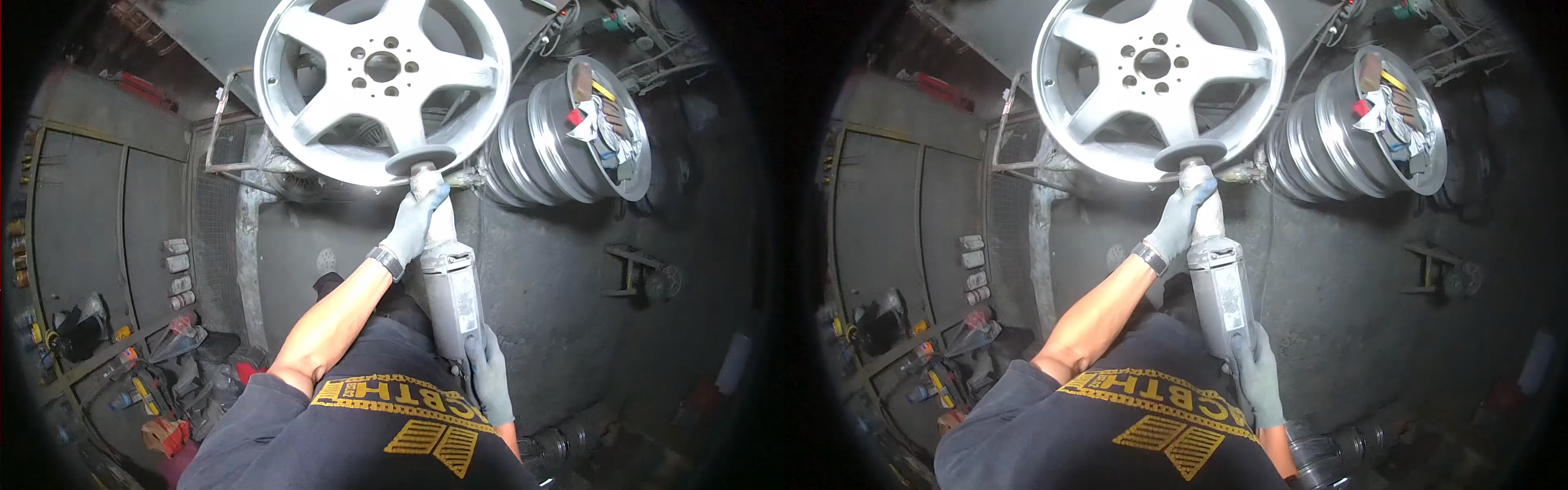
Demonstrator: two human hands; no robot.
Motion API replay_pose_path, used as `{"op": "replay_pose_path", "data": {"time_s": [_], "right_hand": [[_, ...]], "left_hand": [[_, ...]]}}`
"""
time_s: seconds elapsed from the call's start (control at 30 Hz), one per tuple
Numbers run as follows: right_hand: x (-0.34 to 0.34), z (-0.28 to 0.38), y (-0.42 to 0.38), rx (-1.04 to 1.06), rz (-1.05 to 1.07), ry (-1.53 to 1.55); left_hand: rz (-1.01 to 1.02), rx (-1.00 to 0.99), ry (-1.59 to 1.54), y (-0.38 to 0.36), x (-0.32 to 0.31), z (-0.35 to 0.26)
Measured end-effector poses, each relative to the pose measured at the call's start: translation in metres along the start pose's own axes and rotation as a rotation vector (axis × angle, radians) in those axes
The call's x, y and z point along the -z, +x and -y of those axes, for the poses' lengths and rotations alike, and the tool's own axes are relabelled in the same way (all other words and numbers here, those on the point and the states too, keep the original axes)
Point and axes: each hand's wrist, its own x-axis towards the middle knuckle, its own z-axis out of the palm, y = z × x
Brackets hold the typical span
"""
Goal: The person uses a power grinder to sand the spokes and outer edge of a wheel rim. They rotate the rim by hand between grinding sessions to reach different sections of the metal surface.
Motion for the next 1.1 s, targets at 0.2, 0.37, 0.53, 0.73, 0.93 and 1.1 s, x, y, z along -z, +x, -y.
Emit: {"op": "replay_pose_path", "data": {"time_s": [0.2,0.37,0.53,0.73,0.93,1.1], "right_hand": [[-0.064,0.001,-0.027,-0.063,-0.014,-0.017],[-0.120,-0.004,-0.038,-0.043,0.000,0.004],[-0.149,-0.006,-0.030,-0.074,0.081,0.019],[-0.136,-0.010,-0.019,-0.103,0.112,0.005],[-0.069,-0.008,-0.015,-0.090,0.073,-0.037],[-0.017,0.004,-0.008,-0.111,-0.015,-0.012]], "left_hand": [[0.004,0.034,0.024,-0.011,0.046,-0.018],[-0.017,0.067,0.101,-0.033,0.084,-0.062],[-0.082,-0.023,0.220,-0.029,0.123,-0.092],[-0.145,-0.052,0.191,-0.035,0.121,-0.098],[-0.099,-0.033,0.090,-0.023,0.080,-0.040],[0.009,-0.017,0.031,-0.002,0.019,-0.004]]}}
